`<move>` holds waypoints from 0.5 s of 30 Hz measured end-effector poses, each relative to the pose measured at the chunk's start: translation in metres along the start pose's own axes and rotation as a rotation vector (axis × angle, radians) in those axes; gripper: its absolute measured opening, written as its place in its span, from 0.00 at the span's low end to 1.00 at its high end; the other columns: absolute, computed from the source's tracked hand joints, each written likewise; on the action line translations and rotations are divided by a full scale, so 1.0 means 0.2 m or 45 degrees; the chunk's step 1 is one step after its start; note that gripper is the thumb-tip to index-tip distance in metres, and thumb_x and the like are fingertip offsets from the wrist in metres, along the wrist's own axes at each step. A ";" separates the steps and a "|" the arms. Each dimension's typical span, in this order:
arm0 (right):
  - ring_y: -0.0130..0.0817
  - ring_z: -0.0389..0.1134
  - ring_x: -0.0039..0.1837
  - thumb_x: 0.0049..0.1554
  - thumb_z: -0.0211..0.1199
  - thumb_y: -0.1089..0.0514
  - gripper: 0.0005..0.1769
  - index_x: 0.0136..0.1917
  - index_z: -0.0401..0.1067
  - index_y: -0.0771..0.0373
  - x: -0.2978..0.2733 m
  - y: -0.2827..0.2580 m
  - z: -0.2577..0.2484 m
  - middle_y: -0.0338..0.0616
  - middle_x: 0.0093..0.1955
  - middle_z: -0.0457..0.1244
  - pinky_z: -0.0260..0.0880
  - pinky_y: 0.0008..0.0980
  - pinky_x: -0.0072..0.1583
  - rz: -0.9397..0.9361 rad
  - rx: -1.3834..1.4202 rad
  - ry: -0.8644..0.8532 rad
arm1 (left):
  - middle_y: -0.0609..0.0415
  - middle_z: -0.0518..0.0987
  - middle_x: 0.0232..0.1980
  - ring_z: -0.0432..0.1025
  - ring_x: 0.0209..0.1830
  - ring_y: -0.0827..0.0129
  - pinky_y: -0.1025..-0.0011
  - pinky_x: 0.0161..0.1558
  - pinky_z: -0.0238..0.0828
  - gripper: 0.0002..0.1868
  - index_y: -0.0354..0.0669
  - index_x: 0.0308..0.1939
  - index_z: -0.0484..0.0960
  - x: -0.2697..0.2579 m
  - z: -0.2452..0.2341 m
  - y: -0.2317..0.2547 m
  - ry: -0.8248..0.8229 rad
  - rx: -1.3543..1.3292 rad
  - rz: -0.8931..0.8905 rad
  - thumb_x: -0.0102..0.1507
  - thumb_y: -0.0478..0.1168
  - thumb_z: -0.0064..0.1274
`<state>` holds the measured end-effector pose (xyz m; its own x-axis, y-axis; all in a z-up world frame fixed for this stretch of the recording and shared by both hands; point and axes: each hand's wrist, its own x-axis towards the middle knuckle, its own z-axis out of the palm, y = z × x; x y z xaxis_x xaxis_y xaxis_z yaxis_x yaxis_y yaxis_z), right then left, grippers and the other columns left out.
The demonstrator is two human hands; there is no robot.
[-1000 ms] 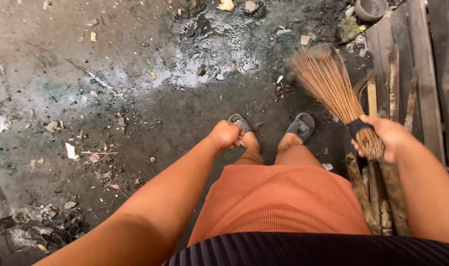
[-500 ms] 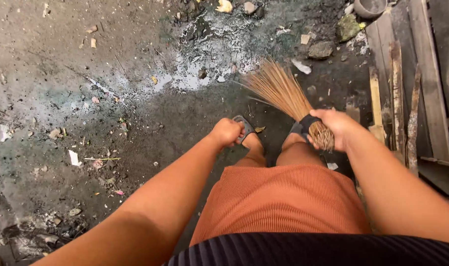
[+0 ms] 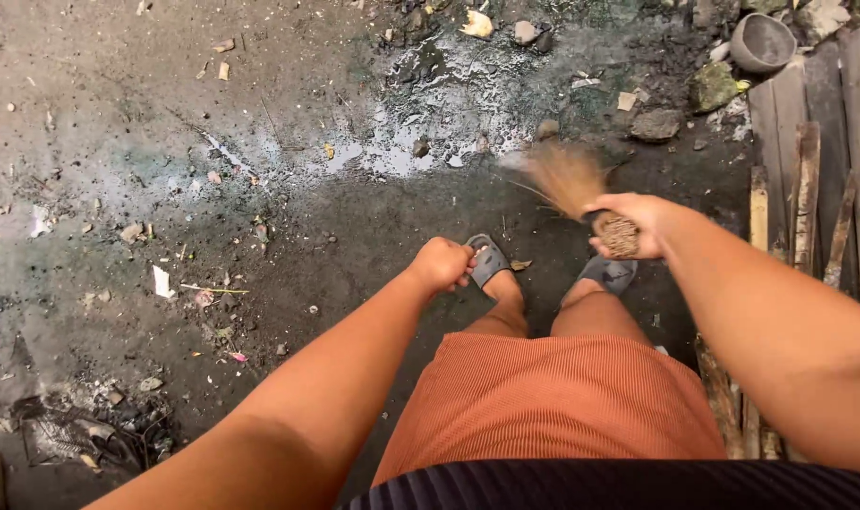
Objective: Sweeping an outdoor dirt area using a stick broom.
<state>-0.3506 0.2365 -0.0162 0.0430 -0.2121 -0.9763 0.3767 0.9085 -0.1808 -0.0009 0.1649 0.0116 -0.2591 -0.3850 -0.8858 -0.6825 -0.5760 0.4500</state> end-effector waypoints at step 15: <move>0.39 0.66 0.42 0.55 0.60 0.59 0.11 0.48 0.62 0.61 -0.20 0.39 0.43 0.46 0.42 0.59 0.76 0.30 0.43 0.186 1.298 -0.148 | 0.55 0.82 0.34 0.73 0.23 0.71 0.70 0.24 0.68 0.16 0.38 0.36 0.84 -0.02 0.04 -0.08 0.015 -0.097 -0.049 0.65 0.46 0.47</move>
<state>-0.2426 0.2844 0.0197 0.2202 -0.2071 -0.9532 0.9627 0.2038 0.1782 0.0054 0.1814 0.0066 -0.2254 -0.3700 -0.9013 -0.6377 -0.6433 0.4236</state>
